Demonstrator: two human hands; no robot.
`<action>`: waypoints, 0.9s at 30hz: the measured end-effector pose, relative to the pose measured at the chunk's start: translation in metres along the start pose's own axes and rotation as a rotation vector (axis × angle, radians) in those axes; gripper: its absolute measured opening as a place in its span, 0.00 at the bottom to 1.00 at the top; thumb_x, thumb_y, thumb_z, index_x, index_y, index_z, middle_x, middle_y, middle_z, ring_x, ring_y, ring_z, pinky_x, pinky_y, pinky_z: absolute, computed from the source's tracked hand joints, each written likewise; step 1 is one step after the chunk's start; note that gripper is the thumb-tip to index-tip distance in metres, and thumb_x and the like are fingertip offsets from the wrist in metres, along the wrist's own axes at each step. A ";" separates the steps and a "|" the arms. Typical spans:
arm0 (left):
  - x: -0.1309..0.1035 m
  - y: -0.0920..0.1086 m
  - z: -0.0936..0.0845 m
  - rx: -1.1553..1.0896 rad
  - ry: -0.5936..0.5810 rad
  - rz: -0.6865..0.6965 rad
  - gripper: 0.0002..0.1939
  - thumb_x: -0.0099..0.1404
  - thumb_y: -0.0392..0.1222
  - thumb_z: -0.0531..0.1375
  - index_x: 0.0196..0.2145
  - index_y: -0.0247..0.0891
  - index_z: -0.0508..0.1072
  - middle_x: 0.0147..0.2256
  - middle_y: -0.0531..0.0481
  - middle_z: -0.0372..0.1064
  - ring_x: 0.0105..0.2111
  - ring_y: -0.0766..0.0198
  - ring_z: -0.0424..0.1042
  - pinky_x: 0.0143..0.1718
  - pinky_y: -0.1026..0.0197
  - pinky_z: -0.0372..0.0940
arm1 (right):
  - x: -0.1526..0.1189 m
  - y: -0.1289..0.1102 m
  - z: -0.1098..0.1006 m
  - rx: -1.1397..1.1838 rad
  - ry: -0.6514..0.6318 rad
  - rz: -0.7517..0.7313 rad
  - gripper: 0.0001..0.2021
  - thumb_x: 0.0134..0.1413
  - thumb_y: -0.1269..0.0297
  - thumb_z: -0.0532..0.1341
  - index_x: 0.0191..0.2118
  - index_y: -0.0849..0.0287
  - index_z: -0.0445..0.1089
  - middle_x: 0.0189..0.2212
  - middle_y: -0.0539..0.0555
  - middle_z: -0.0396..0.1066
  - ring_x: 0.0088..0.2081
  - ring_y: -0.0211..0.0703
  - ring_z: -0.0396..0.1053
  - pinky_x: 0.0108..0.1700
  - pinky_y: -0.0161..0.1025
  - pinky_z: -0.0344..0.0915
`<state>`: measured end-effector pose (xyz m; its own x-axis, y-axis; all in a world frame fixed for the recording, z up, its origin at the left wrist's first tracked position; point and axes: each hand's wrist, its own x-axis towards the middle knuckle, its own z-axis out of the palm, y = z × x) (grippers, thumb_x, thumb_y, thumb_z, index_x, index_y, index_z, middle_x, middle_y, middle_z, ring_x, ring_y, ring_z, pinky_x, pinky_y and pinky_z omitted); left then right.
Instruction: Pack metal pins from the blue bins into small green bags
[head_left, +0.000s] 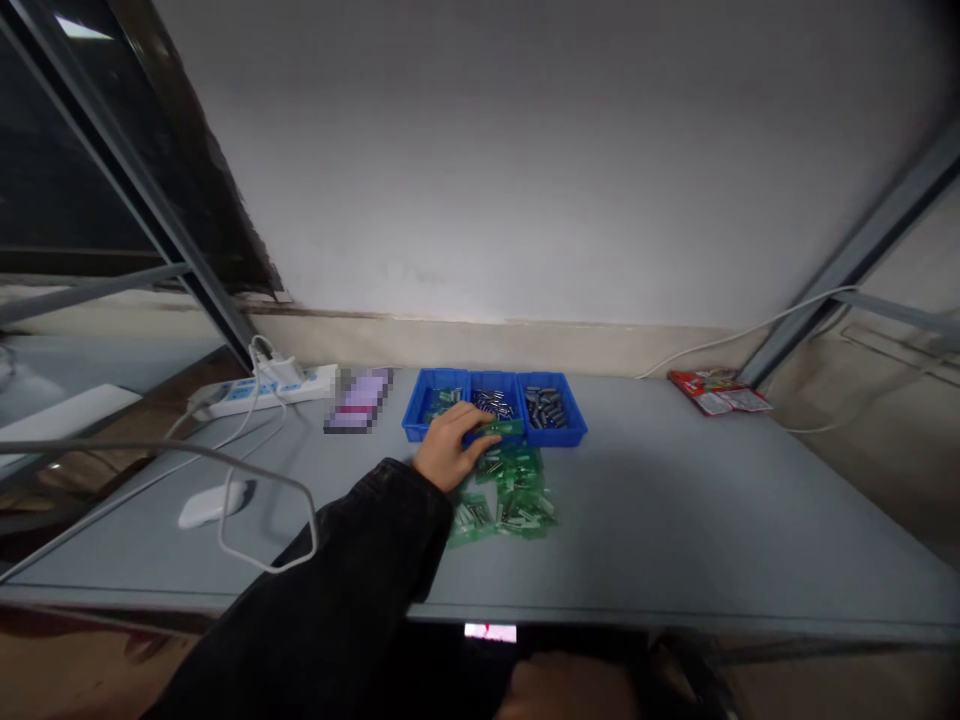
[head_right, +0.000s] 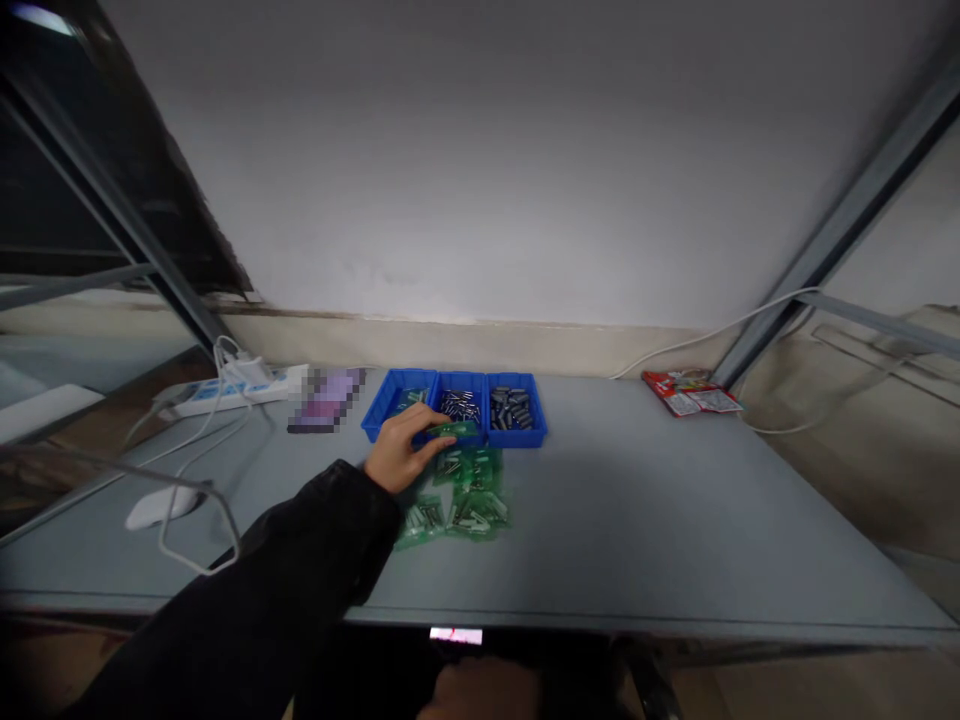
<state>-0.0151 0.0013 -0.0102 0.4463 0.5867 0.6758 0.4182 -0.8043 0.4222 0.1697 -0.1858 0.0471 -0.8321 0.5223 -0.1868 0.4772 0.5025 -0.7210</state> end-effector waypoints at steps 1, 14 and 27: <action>0.000 -0.001 0.000 0.009 0.003 -0.010 0.07 0.68 0.43 0.64 0.41 0.38 0.75 0.37 0.46 0.73 0.38 0.59 0.72 0.42 0.55 0.68 | -0.005 -0.002 -0.020 0.043 -0.051 -0.042 0.02 0.59 0.63 0.66 0.37 0.53 0.77 0.33 0.50 0.76 0.32 0.39 0.74 0.31 0.33 0.68; 0.001 -0.003 -0.007 0.088 0.070 -0.229 0.21 0.64 0.46 0.68 0.53 0.41 0.72 0.32 0.52 0.73 0.34 0.60 0.74 0.42 0.55 0.68 | 0.074 0.120 -0.128 -0.584 1.158 -0.287 0.07 0.67 0.66 0.57 0.38 0.59 0.71 0.30 0.52 0.74 0.30 0.39 0.69 0.36 0.37 0.63; -0.001 -0.003 -0.003 0.108 0.069 -0.163 0.19 0.66 0.46 0.66 0.52 0.39 0.72 0.30 0.52 0.73 0.34 0.59 0.74 0.42 0.55 0.69 | 0.074 0.144 -0.110 -0.790 1.189 -0.282 0.11 0.62 0.76 0.56 0.47 0.61 0.72 0.38 0.57 0.78 0.40 0.46 0.76 0.47 0.43 0.71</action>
<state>-0.0194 0.0025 -0.0103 0.3122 0.6976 0.6449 0.5644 -0.6822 0.4647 0.2080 0.0010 0.0033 -0.3892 0.3980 0.8307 0.6955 0.7182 -0.0183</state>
